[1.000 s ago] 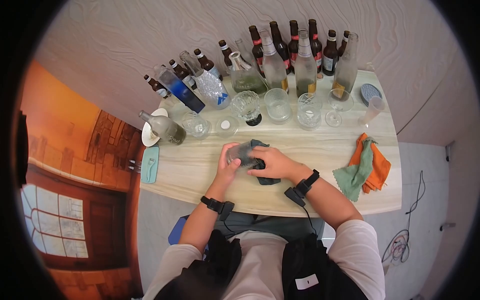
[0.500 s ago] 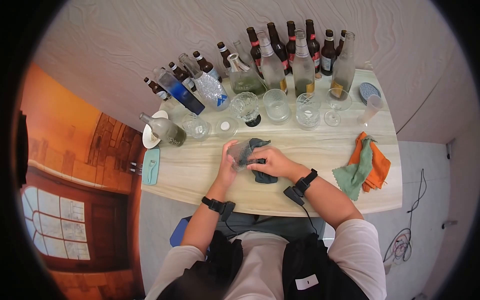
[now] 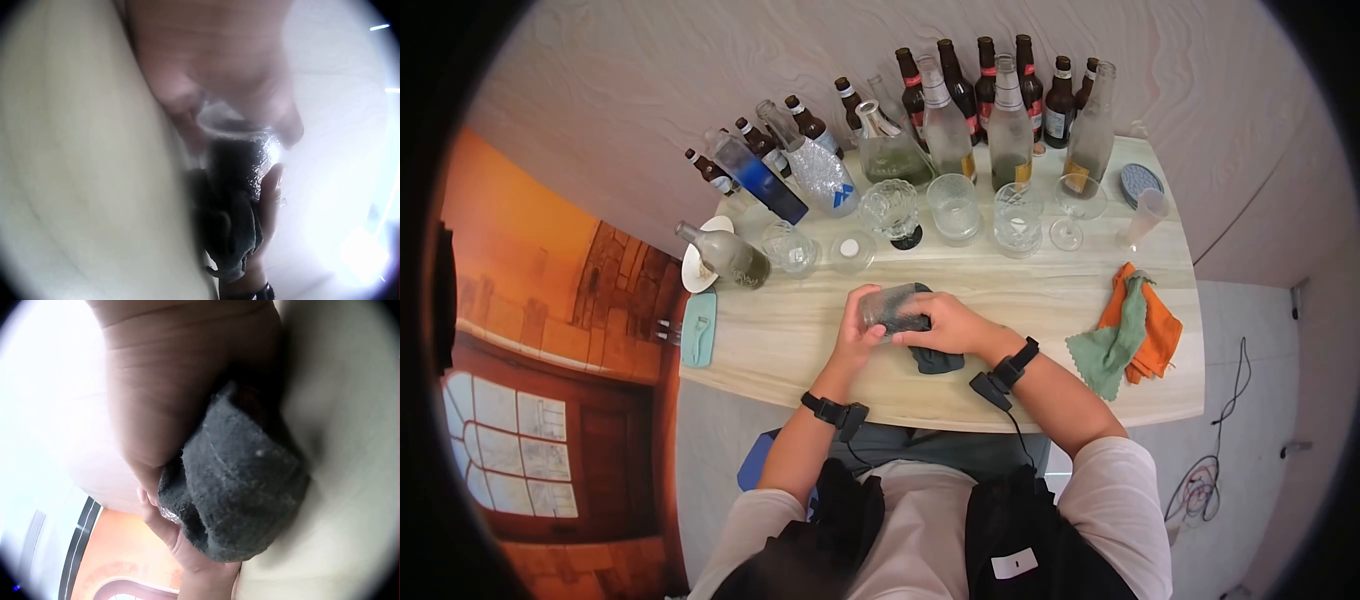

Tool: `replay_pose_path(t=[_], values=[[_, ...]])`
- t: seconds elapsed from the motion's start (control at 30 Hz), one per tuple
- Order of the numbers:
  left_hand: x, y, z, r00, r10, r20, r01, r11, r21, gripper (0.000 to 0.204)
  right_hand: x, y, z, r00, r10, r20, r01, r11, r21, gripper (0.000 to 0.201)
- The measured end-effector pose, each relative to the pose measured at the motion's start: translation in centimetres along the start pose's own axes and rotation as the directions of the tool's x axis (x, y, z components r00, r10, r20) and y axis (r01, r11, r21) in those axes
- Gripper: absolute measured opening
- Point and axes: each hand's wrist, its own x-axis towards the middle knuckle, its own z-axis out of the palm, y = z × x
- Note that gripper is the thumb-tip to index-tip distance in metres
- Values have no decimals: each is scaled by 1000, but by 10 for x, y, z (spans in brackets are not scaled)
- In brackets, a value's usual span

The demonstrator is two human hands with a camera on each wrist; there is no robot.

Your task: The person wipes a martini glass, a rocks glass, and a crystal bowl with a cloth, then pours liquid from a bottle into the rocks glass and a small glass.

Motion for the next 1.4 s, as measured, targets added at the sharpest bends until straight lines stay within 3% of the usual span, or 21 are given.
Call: replay_pose_path(t=[0.17,0.23,0.27,0.3,0.33,0.4,0.53,0.6,0.73,0.8,0.87,0.93,1.0,1.07,1.1,1.23,1.3,1.37,1.4], values=[[2,-2,0,1000,-13,-17,14,1000,11,67,-1,8,4,996,49,71,-61,982,180,27],[4,1,2,999,-3,-49,5,1000,24,67,-1,9,6,998,-54,-24,56,994,97,22],[5,9,5,992,-118,-50,109,983,-150,67,-1,7,5,998,-55,-24,57,994,96,22],[7,13,7,973,-228,-32,206,925,-320,66,-1,4,3,993,-107,-47,104,992,-69,21],[9,13,4,973,-228,-35,205,925,-321,66,-1,1,2,985,-161,-60,143,962,-232,20],[10,11,-4,930,-367,25,361,897,-254,67,-1,7,5,988,-137,-72,121,974,-194,22],[9,4,-2,966,-259,-8,254,953,-163,70,-1,2,6,995,-84,-45,76,986,-149,28],[8,-1,-5,998,-60,25,59,998,27,72,-2,2,6,998,-58,-38,53,989,-136,30],[1,5,4,999,-35,23,35,999,14,75,-2,8,2,999,-39,24,39,999,-16,33],[-2,-2,2,999,11,45,-16,993,120,79,0,9,0,998,-24,58,22,999,46,32],[-5,0,3,999,-32,41,29,996,81,81,-1,3,-2,992,4,123,-23,988,155,27],[0,-3,1,997,-66,45,64,997,45,82,-2,6,2,997,-7,81,-3,992,124,26],[5,-8,-2,992,-124,-25,117,974,-192,80,-3,6,4,999,-23,35,20,996,92,24],[11,-4,-5,984,-176,-6,171,959,-224,78,-3,2,3,998,-63,-2,61,980,-191,27],[12,-3,-6,975,-224,10,219,942,-256,77,-3,4,4,998,-59,-4,57,980,-189,27],[8,-3,-9,975,-220,26,221,962,-160,73,-1,5,7,991,-117,-64,108,986,-126,29],[6,7,-3,994,-105,19,104,994,43,72,-2,6,5,990,-114,-83,107,990,-88,29],[3,6,2,997,-76,13,75,996,58,72,-2,11,2,999,-14,43,14,1000,2,31],[2,6,4,999,-41,1,40,996,74,72,-2,12,2,999,-10,37,10,1000,4,31]])
